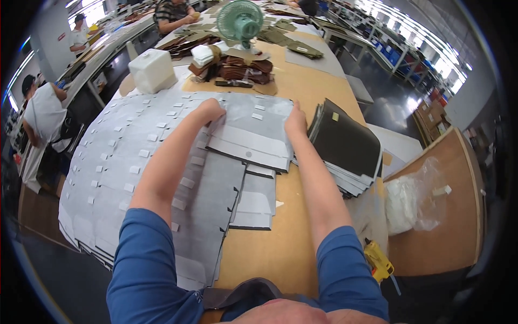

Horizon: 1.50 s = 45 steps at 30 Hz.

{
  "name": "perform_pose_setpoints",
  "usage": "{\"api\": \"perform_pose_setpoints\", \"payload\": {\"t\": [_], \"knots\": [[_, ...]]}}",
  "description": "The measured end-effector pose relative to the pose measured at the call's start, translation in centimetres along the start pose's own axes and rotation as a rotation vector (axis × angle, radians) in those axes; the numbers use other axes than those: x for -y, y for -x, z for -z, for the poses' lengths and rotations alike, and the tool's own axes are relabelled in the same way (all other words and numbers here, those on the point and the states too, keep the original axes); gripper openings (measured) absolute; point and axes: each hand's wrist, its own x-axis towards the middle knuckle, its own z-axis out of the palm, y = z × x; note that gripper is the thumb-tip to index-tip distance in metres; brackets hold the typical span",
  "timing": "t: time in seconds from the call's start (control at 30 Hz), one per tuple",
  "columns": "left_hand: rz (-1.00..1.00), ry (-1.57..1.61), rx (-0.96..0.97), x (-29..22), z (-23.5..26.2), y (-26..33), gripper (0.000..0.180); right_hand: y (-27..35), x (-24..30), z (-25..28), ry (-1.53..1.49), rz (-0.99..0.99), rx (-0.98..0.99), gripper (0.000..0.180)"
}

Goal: The recorder uses a hot glue gun and applies adhesive strips to leather or fabric bag components at a workshop station.

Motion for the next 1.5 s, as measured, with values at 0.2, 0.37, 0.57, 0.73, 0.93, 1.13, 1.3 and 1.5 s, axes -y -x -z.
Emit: {"api": "perform_pose_setpoints", "payload": {"t": [0.2, 0.37, 0.57, 0.73, 0.93, 1.13, 1.3, 1.5], "knots": [[-0.011, -0.027, 0.077, -0.3, 0.9, 0.8, 0.044, 2.3, 0.5, -0.4, 0.370, 0.357, -0.119, 0.044], [0.024, 0.002, -0.358, -1.8, 0.7, 4.6, 0.042, 10.4, 2.5, 4.8, 0.473, 0.951, -0.371, 0.056], [-0.377, 0.415, -0.167, -5.4, -0.2, 10.2, 0.034, 25.7, 1.1, 17.2, 0.081, 1.272, 0.076, 0.058], [-0.683, 0.352, 0.179, -14.4, -2.0, 23.9, 0.051, 32.8, -0.9, 25.0, 0.314, 1.030, 1.307, 0.034], [-1.343, 0.080, 0.826, -15.2, -7.0, 37.6, 0.037, 27.7, -1.5, 28.6, -0.083, 0.462, 1.157, 0.023], [-0.987, 0.329, 0.817, -9.3, -4.9, 42.8, 0.032, 16.0, -6.1, 22.5, 0.365, 0.745, -0.052, 0.041], [-0.500, 0.417, 0.495, -4.6, -5.4, 44.9, 0.030, 11.8, -7.7, 17.7, 0.668, 0.914, -0.197, 0.082], [-0.277, 0.586, 0.156, -0.9, -8.9, 46.8, 0.027, 11.0, -7.7, 14.7, 0.684, 0.907, -0.193, 0.074]]}}
